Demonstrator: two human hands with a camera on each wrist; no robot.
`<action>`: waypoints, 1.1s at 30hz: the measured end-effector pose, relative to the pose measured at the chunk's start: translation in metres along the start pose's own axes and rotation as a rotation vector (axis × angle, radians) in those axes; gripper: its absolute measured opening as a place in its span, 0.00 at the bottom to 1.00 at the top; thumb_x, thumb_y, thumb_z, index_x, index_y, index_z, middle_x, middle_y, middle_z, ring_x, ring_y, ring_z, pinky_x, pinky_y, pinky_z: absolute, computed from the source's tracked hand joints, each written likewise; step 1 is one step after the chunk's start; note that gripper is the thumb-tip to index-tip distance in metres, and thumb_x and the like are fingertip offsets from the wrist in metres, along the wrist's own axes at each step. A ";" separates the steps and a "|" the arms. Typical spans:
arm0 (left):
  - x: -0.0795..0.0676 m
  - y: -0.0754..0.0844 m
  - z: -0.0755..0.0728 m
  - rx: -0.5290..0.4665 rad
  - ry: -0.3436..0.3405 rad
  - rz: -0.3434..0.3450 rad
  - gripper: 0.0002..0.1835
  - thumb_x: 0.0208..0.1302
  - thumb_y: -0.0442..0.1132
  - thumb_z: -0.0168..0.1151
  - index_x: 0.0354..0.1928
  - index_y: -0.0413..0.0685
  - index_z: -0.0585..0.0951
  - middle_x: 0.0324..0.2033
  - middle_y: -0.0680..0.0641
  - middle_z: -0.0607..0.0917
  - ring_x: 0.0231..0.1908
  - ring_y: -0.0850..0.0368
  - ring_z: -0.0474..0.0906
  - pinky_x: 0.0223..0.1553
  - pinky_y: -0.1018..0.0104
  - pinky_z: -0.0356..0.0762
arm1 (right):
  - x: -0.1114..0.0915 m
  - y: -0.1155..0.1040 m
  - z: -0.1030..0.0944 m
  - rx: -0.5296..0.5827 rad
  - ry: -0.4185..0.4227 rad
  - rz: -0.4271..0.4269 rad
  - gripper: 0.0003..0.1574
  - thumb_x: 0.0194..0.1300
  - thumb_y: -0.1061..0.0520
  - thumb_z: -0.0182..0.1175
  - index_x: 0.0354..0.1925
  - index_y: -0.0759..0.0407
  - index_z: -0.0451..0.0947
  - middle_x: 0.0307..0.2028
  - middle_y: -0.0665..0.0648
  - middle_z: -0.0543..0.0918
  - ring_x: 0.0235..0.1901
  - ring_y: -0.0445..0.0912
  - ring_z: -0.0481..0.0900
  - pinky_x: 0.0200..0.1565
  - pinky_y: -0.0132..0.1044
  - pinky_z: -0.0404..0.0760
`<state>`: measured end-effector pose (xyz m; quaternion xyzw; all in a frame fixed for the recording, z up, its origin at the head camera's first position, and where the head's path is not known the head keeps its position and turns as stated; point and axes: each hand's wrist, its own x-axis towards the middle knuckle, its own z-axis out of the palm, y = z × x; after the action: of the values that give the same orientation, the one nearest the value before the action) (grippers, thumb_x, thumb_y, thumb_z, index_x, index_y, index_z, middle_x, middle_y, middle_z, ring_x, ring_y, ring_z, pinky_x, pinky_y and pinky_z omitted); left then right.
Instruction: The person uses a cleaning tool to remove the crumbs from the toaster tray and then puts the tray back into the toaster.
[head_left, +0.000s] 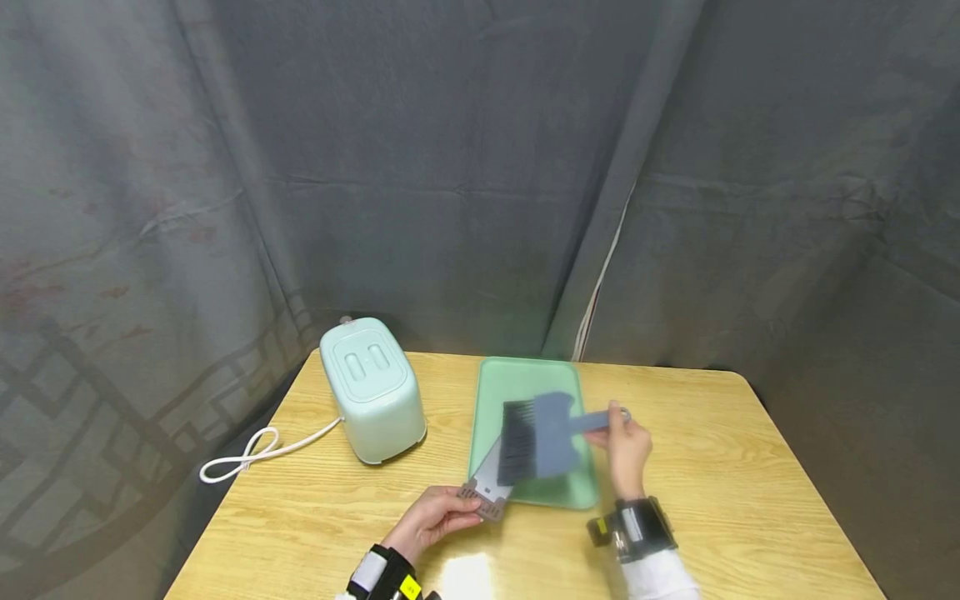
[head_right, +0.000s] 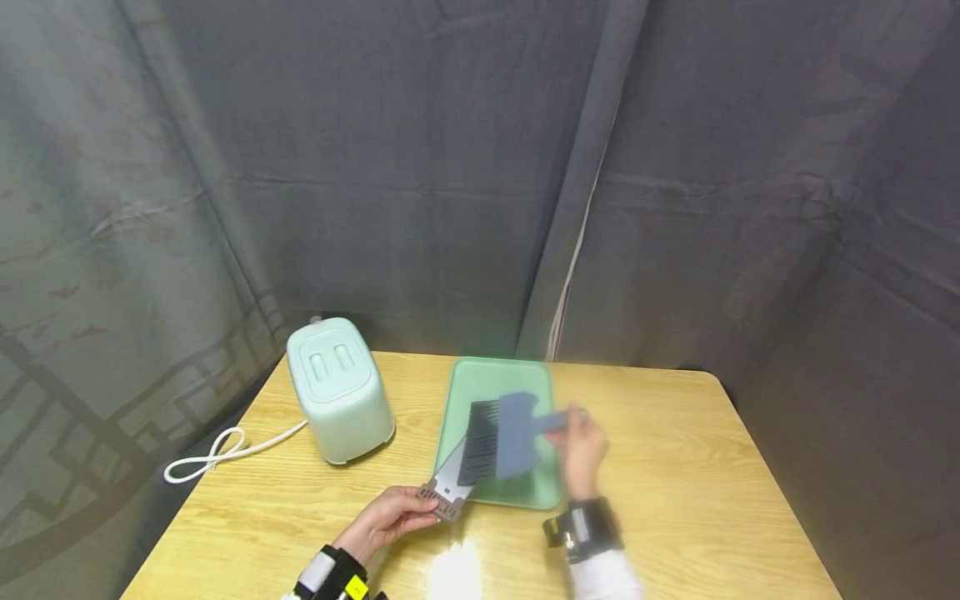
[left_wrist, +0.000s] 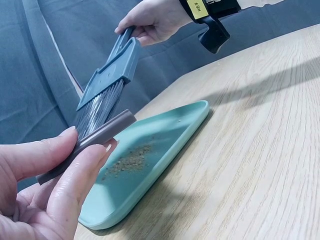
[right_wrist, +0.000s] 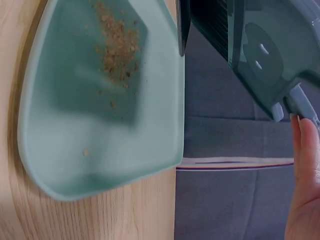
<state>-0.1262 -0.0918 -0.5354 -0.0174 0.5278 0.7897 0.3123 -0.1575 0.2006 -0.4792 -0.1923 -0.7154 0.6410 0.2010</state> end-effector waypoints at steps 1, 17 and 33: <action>0.000 0.000 0.000 0.004 0.003 0.002 0.13 0.69 0.20 0.57 0.53 0.18 0.79 0.37 0.41 0.92 0.31 0.63 0.89 0.41 0.76 0.91 | 0.001 0.000 -0.001 -0.007 0.010 -0.007 0.29 0.82 0.51 0.50 0.45 0.81 0.78 0.21 0.56 0.88 0.16 0.30 0.83 0.28 0.20 0.88; -0.004 0.003 -0.001 -0.012 0.041 0.008 0.17 0.67 0.19 0.58 0.56 0.15 0.76 0.39 0.38 0.91 0.33 0.60 0.90 0.42 0.74 0.92 | 0.007 0.000 -0.007 -0.032 0.071 0.006 0.30 0.83 0.51 0.49 0.45 0.82 0.77 0.22 0.63 0.88 0.15 0.28 0.81 0.28 0.15 0.85; -0.004 0.003 -0.002 -0.012 0.068 0.016 0.22 0.67 0.18 0.58 0.60 0.11 0.70 0.43 0.32 0.90 0.36 0.58 0.90 0.44 0.72 0.92 | 0.007 -0.007 -0.012 -0.156 0.156 -0.079 0.29 0.81 0.52 0.50 0.37 0.79 0.80 0.23 0.69 0.87 0.13 0.23 0.77 0.29 0.09 0.78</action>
<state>-0.1247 -0.0960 -0.5325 -0.0417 0.5333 0.7944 0.2878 -0.1573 0.2132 -0.4706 -0.2283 -0.7522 0.5581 0.2657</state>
